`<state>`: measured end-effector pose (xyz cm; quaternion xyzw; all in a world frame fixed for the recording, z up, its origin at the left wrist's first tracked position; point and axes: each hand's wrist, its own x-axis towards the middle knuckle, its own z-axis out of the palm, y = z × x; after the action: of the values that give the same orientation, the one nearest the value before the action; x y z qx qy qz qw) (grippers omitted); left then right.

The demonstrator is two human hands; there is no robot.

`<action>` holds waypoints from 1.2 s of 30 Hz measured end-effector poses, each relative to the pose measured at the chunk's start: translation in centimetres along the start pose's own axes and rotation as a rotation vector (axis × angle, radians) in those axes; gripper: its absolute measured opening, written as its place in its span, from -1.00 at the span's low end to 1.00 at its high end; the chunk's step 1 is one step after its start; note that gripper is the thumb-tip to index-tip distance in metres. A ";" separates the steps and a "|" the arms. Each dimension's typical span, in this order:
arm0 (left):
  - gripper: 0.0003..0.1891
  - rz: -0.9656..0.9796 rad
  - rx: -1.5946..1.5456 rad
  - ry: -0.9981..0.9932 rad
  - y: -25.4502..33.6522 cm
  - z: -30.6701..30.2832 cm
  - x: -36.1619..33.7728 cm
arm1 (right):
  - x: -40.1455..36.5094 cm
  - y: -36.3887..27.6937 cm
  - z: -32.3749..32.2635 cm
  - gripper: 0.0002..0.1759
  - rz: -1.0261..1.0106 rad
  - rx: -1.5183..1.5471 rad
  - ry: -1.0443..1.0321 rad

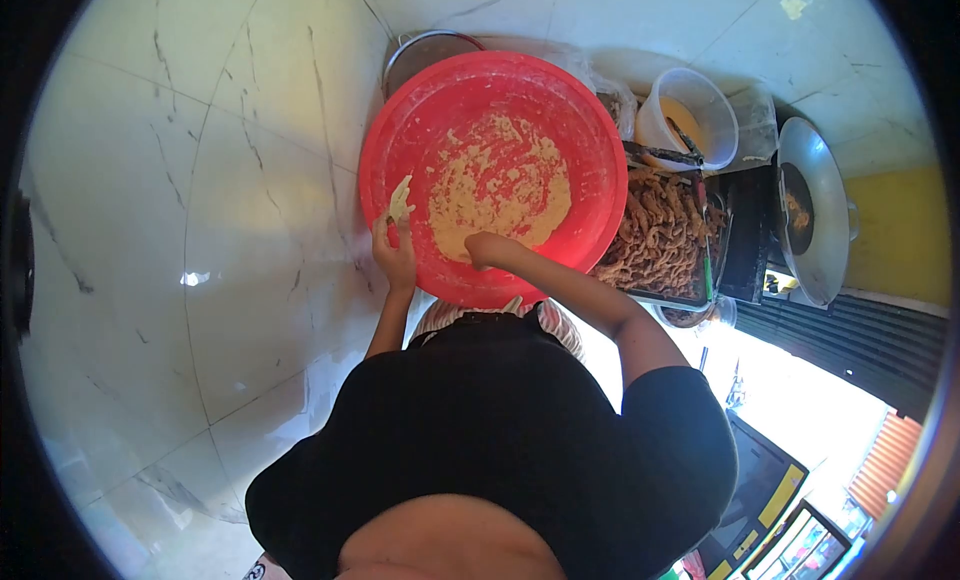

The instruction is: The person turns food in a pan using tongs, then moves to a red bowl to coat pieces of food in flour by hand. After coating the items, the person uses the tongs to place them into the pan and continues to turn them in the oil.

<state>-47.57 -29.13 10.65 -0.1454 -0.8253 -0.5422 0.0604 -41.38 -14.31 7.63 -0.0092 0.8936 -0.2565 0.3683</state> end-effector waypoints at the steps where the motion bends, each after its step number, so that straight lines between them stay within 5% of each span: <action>1: -0.71 0.003 0.012 -0.005 0.0 0.1 0.0 | 0.0 0.7 0.6 -0.76 0.003 0.002 -0.003; 4: -0.70 0.004 -0.004 -0.006 0.3 0.0 0.2 | 2.1 2.7 3.0 -0.75 0.059 0.022 0.101; 11: -0.72 0.042 -0.004 -0.001 0.4 0.0 0.1 | 9.6 4.5 2.9 -0.73 -0.125 0.205 1.029; 14: -0.72 0.094 -0.006 0.003 0.4 -0.1 0.6 | 10.7 4.1 3.6 -0.66 -0.261 0.120 0.844; 18: -0.67 0.107 0.330 -0.342 -0.4 0.5 1.5 | 7.6 3.4 7.1 -0.56 -0.470 0.048 0.659; 21: -0.64 0.011 0.502 -0.536 -1.6 2.1 2.5 | 4.2 3.5 6.4 -0.58 -0.249 0.095 0.375; 23: -0.63 -0.063 0.512 -0.631 -1.4 2.9 3.3 | 3.4 3.7 6.0 -0.63 -0.074 -0.019 -0.025; 32: -0.69 0.052 0.776 -0.791 -4.9 6.1 2.0 | -1.2 3.8 4.2 -0.66 0.210 0.025 0.044; 34: -0.66 0.193 0.762 -1.169 -3.6 7.3 0.9 | -0.7 6.8 4.3 -0.66 0.243 0.030 0.102; 36: -0.66 0.184 0.755 -1.197 -6.4 9.6 -0.8 | -0.9 8.5 4.2 -0.67 0.274 0.032 0.159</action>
<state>-48.16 -22.83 0.93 -0.4563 -0.8326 -0.0394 -0.3113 -36.44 -8.62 1.75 0.1388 0.9087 -0.2180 0.3279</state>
